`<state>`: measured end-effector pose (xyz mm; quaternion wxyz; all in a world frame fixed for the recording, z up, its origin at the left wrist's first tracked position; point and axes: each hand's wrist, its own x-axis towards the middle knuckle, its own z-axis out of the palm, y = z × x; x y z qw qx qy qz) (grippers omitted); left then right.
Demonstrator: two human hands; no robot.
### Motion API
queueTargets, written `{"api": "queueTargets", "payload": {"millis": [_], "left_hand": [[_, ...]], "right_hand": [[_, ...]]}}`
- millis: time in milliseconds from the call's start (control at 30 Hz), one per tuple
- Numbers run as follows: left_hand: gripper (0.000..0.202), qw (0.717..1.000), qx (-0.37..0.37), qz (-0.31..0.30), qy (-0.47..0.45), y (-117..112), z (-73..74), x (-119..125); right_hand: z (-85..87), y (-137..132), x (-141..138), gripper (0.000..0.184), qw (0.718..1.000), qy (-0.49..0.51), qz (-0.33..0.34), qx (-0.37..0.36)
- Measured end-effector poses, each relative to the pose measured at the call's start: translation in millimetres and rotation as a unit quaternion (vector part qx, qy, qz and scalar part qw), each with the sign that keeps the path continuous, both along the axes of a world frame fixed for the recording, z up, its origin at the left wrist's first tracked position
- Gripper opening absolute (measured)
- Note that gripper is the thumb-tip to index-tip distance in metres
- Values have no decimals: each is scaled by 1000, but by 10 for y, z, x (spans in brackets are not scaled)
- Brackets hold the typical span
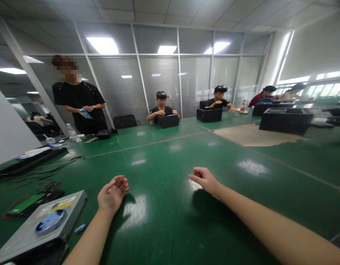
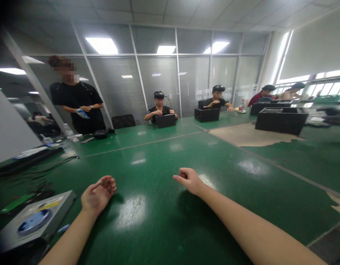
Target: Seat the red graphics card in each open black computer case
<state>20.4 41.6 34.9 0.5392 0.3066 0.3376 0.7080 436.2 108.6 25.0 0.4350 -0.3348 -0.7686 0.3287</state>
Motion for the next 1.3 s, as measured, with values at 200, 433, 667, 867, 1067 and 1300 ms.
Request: {"api": "queueTargets", "payload": {"millis": [200, 433, 667, 867, 1067, 1300], "left_hand": [[26, 1000, -10, 18, 20, -7, 7, 23], [14, 996, -9, 85, 41, 4, 2, 129], [31, 992, -11, 115, 49, 53, -94, 57], [37, 988, -19, 141, 64, 83, -131, 30], [35, 985, -12, 144, 89, 89, -149, 55], [35, 984, 9, 133, 119, 102, -148, 108]], "right_hand": [[10, 25, -58, 58, 997, -51, -58, -9], [41, -68, -60, 58, 994, -99, -45, -4], [-65, -65, -38, 56, 993, -112, 20, -44], [-86, -54, -29, 58, 990, -120, 41, -62], [-110, -38, -29, 58, 989, -124, 50, -67], [-107, -48, -33, 58, 987, -134, 56, -66]]}}
